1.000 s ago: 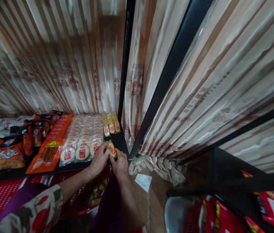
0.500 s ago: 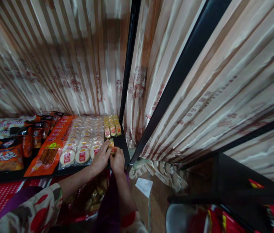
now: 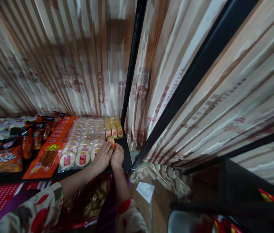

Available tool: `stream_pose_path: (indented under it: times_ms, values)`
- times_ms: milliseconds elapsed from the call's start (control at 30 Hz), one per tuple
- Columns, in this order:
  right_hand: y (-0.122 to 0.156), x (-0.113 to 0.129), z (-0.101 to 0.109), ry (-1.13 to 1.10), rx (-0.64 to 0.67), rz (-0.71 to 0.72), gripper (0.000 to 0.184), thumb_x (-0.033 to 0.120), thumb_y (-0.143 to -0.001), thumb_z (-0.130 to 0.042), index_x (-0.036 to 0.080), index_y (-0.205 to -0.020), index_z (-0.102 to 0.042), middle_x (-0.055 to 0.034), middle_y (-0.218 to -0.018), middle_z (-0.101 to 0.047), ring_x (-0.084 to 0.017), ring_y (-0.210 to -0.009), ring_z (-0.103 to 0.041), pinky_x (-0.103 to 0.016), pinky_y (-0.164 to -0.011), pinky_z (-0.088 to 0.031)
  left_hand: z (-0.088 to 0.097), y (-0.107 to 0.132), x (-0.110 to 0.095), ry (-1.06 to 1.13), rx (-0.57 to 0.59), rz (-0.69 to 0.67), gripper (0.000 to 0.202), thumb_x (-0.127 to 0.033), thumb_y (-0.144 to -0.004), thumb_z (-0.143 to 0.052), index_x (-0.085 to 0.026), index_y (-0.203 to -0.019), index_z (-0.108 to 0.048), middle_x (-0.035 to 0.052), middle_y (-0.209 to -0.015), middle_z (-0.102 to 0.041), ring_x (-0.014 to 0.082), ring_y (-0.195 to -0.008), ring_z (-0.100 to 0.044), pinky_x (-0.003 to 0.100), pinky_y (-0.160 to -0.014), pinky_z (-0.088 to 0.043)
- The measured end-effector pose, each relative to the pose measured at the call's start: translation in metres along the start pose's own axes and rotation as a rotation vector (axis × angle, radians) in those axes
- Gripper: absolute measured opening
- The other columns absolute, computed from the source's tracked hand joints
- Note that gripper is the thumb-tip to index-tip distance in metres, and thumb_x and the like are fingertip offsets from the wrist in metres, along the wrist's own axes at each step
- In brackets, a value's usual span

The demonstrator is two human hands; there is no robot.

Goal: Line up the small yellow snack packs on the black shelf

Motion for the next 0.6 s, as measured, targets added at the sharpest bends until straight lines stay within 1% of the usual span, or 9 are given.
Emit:
stream_pose_path:
  times_ms: [167,300,467,600]
  values:
    - [-0.010,0.005,-0.008,-0.033,0.021,-0.006,0.030,0.016,-0.083,-0.036,0.015,-0.105,-0.057,-0.0102,-0.097,-0.060,-0.020,-0.090,-0.056,-0.028,-0.078,-0.042,-0.003,-0.006,0.006,-0.087,0.025,-0.020,0.037,-0.014,-0.091,-0.030,-0.007,-0.114,-0.058,0.0151,-0.129,-0.054,0.0245,-0.130,-0.038,0.048,-0.111,-0.028]
    - [-0.017,0.006,-0.014,-0.041,0.012,0.023,0.029,0.016,-0.083,-0.037,0.015,-0.104,-0.057,-0.0103,-0.095,-0.060,-0.020,-0.088,-0.057,-0.028,-0.076,-0.043,-0.001,-0.012,0.012,-0.074,0.021,-0.013,0.039,-0.014,-0.091,-0.029,-0.006,-0.116,-0.057,0.0163,-0.130,-0.053,0.0253,-0.130,-0.039,0.051,-0.110,-0.029]
    - [-0.023,0.006,-0.019,-0.068,-0.014,0.032,0.027,0.015,-0.082,-0.039,0.016,-0.100,-0.058,-0.0086,-0.092,-0.060,-0.018,-0.081,-0.057,-0.028,-0.072,-0.043,0.000,-0.017,0.015,-0.016,0.011,-0.012,0.040,-0.011,-0.087,-0.034,-0.006,-0.119,-0.056,0.0179,-0.130,-0.053,0.0265,-0.130,-0.038,0.054,-0.110,-0.025]
    - [-0.023,0.008,-0.020,-0.119,0.025,0.043,0.028,0.016,-0.083,-0.037,0.016,-0.100,-0.059,-0.0086,-0.091,-0.058,-0.016,-0.077,-0.057,-0.027,-0.070,-0.044,-0.003,-0.019,0.017,-0.020,0.040,0.011,0.040,-0.010,-0.085,-0.035,-0.004,-0.119,-0.056,0.0204,-0.127,-0.054,0.0274,-0.130,-0.038,0.054,-0.109,-0.024]
Point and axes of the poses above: each hand's wrist, its own y-axis away from the middle knuckle, its own z-axis out of the back of the hand, x = y × z, the point moved 2 cm from there along -y, towards the middle knuckle
